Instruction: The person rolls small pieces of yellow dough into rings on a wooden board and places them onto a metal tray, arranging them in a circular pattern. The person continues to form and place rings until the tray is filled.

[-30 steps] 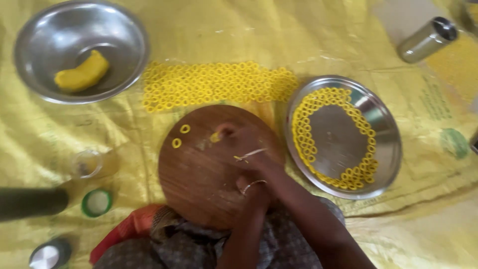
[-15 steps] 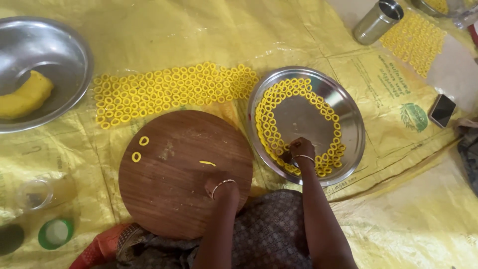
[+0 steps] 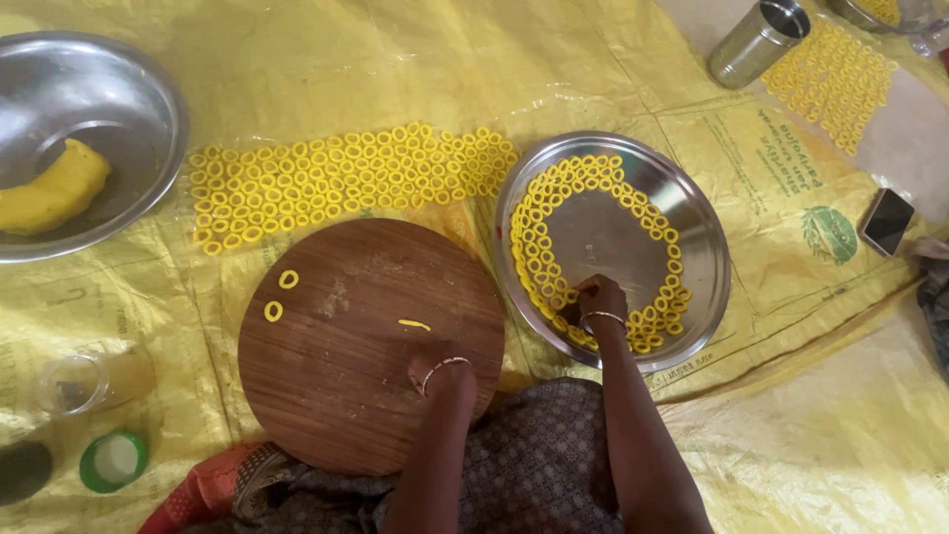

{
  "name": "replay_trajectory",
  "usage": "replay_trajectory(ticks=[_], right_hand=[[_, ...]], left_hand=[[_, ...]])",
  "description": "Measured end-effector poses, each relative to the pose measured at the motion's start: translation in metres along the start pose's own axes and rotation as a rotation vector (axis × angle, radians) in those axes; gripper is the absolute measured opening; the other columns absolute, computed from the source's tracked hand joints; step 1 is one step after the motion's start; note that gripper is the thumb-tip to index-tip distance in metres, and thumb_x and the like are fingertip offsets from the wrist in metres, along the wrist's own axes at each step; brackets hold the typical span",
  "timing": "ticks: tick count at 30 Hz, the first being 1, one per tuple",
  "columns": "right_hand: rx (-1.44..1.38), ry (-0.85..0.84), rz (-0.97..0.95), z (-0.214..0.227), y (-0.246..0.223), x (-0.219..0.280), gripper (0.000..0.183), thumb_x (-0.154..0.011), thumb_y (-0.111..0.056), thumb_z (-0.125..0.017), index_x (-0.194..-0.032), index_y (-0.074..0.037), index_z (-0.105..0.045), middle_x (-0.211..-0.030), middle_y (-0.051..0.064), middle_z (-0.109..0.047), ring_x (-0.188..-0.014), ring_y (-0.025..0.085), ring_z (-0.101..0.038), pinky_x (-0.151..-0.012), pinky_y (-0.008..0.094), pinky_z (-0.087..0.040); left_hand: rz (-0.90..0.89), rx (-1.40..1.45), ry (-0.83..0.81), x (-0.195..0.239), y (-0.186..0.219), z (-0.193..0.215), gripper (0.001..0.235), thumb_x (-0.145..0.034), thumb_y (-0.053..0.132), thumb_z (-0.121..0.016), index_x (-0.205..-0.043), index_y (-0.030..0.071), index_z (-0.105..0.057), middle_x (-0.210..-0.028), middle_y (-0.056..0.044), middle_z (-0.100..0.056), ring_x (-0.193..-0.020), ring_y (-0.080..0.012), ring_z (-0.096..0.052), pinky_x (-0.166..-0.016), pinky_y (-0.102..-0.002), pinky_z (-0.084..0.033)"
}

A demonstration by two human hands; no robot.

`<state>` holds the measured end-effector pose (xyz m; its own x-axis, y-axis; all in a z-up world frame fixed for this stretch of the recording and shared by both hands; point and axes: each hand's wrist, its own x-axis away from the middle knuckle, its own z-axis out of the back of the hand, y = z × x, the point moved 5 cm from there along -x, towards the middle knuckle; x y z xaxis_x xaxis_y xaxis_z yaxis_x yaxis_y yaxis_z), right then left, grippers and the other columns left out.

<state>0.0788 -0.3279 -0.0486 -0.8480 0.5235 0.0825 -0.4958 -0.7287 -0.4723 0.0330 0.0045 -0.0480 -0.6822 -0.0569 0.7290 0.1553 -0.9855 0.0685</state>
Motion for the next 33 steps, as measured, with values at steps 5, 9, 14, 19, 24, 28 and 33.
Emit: replay_trajectory(ticks=[5, 9, 14, 19, 24, 28, 33], right_hand=[[0.009, 0.016, 0.022, -0.002, 0.004, -0.001, 0.009, -0.083, -0.014, -0.077, -0.090, -0.016, -0.081, -0.097, 0.009, -0.079, -0.092, 0.029, -0.075, -0.084, 0.041, -0.059], [0.007, 0.047, 0.037, 0.001, 0.002, 0.004, 0.009, -0.084, -0.013, -0.074, -0.091, -0.016, -0.080, -0.095, 0.010, -0.078, -0.091, 0.031, -0.074, -0.083, 0.043, -0.058], [0.199, 0.267, 0.322, 0.024, -0.067, 0.022, 0.010, -0.089, -0.008, -0.071, -0.095, -0.013, -0.077, -0.099, 0.015, -0.074, -0.092, 0.038, -0.070, -0.079, 0.049, -0.055], [-0.416, -0.014, 1.068, -0.017, -0.239, 0.086, 0.029, -0.076, -0.011, -0.078, -0.104, -0.006, -0.069, -0.099, 0.013, -0.073, -0.095, 0.031, -0.070, -0.087, 0.041, -0.055], [-0.338, -0.603, 1.178, -0.129, -0.383, 0.185, 0.019, -0.089, -0.009, -0.071, -0.108, -0.007, -0.072, -0.097, 0.014, -0.073, -0.086, 0.031, -0.070, -0.076, 0.040, -0.057], [-0.024, -0.498, 1.374, -0.177, -0.432, 0.218, 0.017, -0.084, -0.010, -0.067, -0.100, -0.010, -0.072, -0.104, 0.012, -0.068, -0.094, 0.034, -0.068, -0.078, 0.045, -0.056], [0.245, -0.474, 1.327, -0.201, -0.434, 0.225, 0.013, -0.089, -0.014, -0.064, -0.100, -0.013, -0.070, -0.117, 0.010, -0.065, -0.109, 0.031, -0.066, -0.087, 0.045, -0.055]], left_hand=[[0.000, 0.009, 0.004, -0.002, 0.002, -0.001, 0.016, -0.095, 0.028, -0.071, -0.097, 0.015, -0.080, -0.089, -0.006, -0.079, -0.072, -0.0200, -0.077, -0.050, -0.037, -0.058], [0.000, 0.027, 0.000, -0.007, 0.004, -0.004, 0.016, -0.095, 0.028, -0.071, -0.098, 0.015, -0.080, -0.089, -0.006, -0.079, -0.072, -0.0201, -0.077, -0.050, -0.037, -0.058], [-0.026, 0.014, 0.017, -0.003, 0.005, -0.004, 0.014, -0.094, 0.026, -0.071, -0.095, 0.015, -0.079, -0.085, -0.005, -0.078, -0.069, -0.0211, -0.075, -0.047, -0.038, -0.055], [-0.087, 0.066, 0.038, 0.010, 0.012, 0.007, 0.015, -0.094, 0.028, -0.071, -0.095, 0.016, -0.079, -0.085, -0.005, -0.077, -0.069, -0.0227, -0.073, -0.047, -0.039, -0.052], [-0.245, 0.151, 0.083, 0.029, 0.018, 0.015, 0.015, -0.093, 0.028, -0.071, -0.096, 0.015, -0.077, -0.087, -0.007, -0.076, -0.072, -0.0241, -0.073, -0.051, -0.040, -0.053], [-0.367, 0.211, 0.114, 0.037, 0.015, 0.020, 0.016, -0.092, 0.029, -0.072, -0.098, 0.014, -0.076, -0.089, -0.008, -0.076, -0.075, -0.0253, -0.073, -0.054, -0.041, -0.053], [-0.470, 0.255, 0.146, 0.039, 0.018, 0.030, 0.017, -0.092, 0.029, -0.072, -0.099, 0.013, -0.075, -0.090, -0.009, -0.076, -0.078, -0.0268, -0.072, -0.058, -0.042, -0.054]])
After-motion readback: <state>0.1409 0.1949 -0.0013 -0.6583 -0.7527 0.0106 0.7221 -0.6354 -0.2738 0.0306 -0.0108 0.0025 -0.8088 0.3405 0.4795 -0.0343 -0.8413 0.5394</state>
